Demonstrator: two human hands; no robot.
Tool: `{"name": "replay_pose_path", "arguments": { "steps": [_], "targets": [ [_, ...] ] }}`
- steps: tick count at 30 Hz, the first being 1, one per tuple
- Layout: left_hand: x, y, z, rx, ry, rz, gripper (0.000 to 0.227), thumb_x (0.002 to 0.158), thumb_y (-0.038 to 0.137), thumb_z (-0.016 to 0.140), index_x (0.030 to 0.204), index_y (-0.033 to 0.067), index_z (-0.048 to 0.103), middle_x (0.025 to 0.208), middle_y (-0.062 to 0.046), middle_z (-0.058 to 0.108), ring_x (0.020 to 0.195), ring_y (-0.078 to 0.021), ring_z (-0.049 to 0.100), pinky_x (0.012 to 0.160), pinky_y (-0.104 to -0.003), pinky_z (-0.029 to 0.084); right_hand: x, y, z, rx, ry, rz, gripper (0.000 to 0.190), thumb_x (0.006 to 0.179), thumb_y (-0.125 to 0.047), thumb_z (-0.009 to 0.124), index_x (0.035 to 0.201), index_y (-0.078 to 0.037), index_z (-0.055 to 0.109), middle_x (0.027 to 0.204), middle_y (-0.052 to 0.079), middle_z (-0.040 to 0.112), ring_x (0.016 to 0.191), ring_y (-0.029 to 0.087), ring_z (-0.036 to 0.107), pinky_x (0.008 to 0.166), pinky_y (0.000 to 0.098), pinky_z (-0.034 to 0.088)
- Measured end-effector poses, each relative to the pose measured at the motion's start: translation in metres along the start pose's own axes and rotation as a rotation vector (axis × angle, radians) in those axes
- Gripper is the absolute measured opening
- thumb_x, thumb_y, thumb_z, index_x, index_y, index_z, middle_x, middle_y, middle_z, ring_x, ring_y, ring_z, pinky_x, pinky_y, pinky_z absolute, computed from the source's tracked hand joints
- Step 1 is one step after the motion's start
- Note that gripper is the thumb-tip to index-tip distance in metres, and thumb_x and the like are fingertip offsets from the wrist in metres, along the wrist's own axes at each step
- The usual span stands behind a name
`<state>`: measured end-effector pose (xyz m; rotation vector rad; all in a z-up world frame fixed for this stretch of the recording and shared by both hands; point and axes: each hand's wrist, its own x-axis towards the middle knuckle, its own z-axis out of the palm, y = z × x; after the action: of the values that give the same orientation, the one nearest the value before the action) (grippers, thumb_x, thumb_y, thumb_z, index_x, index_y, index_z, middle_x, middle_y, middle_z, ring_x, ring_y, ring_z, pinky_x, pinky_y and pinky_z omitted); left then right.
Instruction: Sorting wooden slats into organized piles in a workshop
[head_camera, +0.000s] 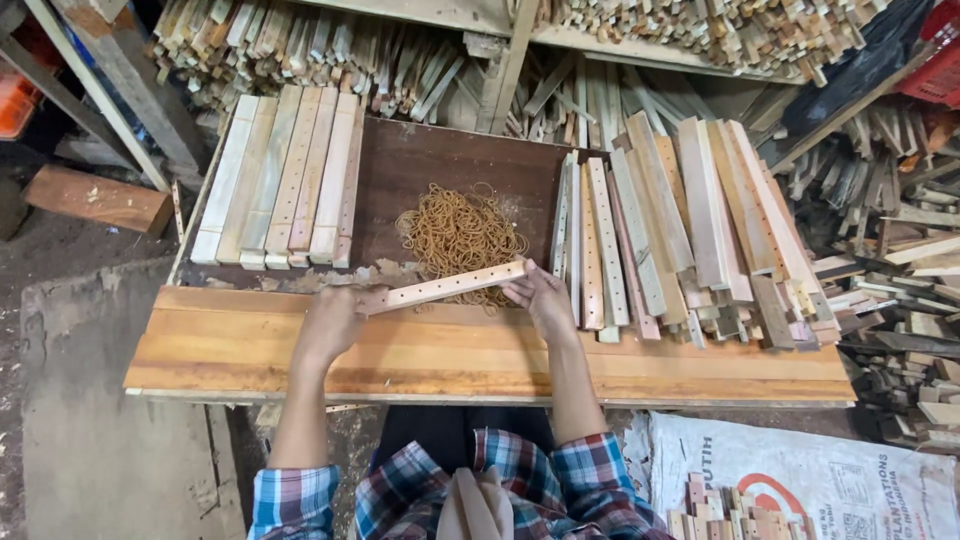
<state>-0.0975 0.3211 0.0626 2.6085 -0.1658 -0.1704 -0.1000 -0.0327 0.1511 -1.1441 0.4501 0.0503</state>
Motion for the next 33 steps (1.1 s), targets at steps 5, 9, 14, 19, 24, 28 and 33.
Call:
{"name": "replay_pose_path", "arguments": {
  "steps": [5,9,14,19,24,28,33],
  "targets": [
    [-0.016,0.048,-0.055,0.011,-0.034,0.012,0.021,0.079,-0.002,0.061,0.089,0.0023,0.08,0.088,-0.023,0.076,0.094,-0.0462,0.072,0.081,-0.051,0.059,0.002,0.016,-0.002,-0.013,-0.01,-0.033,0.043,0.1,-0.027,0.066,0.128,0.005,0.063,0.097,0.027,0.069,0.097,0.04,0.072,0.095,0.052,0.057],
    [-0.002,0.035,-0.03,0.16,-0.079,-0.032,0.02,0.08,0.001,0.065,0.093,0.0038,0.08,0.086,-0.02,0.076,0.091,-0.0405,0.075,0.076,-0.046,0.062,0.005,0.023,-0.006,-0.011,0.006,-0.064,0.04,0.101,-0.024,0.064,0.129,0.005,0.063,0.091,0.022,0.067,0.09,0.035,0.074,0.092,0.0506,0.06],
    [0.002,0.153,-0.037,0.072,-0.073,0.153,0.061,0.079,0.022,0.083,0.135,0.0124,0.062,0.121,-0.017,0.068,0.117,-0.0387,0.065,0.093,-0.05,0.058,-0.01,0.023,0.003,-0.009,0.024,-0.098,0.039,0.1,-0.024,0.064,0.128,0.003,0.064,0.094,0.025,0.069,0.089,0.035,0.075,0.09,0.0477,0.061],
    [0.054,0.139,0.073,0.29,0.081,0.264,0.04,0.079,0.026,0.081,0.114,0.0159,0.064,0.105,-0.008,0.071,0.107,-0.0283,0.069,0.093,-0.043,0.055,-0.009,0.014,0.011,-0.068,0.009,-0.141,0.041,0.1,-0.028,0.064,0.127,0.003,0.066,0.096,0.021,0.072,0.087,0.029,0.076,0.085,0.0409,0.063],
    [0.053,0.138,0.056,0.178,-0.05,0.187,0.044,0.084,0.026,0.073,0.126,0.0193,0.062,0.112,-0.008,0.072,0.091,-0.0368,0.076,0.08,-0.05,0.061,0.033,-0.008,0.02,-0.323,-0.03,-0.31,0.035,0.107,-0.026,0.05,0.12,-0.001,0.072,0.105,0.024,0.074,0.096,0.031,0.071,0.092,0.048,0.057],
    [0.052,0.145,0.043,0.151,-0.055,0.178,0.043,0.084,0.024,0.072,0.125,0.0186,0.063,0.113,-0.008,0.073,0.09,-0.0378,0.076,0.078,-0.052,0.061,0.114,-0.015,0.04,-0.652,0.043,-0.515,0.022,0.094,-0.017,0.065,0.108,-0.007,0.078,0.078,0.018,0.074,0.075,0.023,0.071,0.078,0.0417,0.058],
    [0.045,0.158,0.02,0.154,-0.13,0.108,0.049,0.089,0.033,0.068,0.135,0.0206,0.06,0.125,-0.012,0.072,0.098,-0.037,0.075,0.082,-0.053,0.06,0.265,0.018,0.05,-1.137,0.204,-0.4,0.009,0.079,-0.034,0.082,0.073,-0.028,0.079,0.072,0.004,0.073,0.083,0.037,0.074,0.074,0.0465,0.059]
  ]
}}
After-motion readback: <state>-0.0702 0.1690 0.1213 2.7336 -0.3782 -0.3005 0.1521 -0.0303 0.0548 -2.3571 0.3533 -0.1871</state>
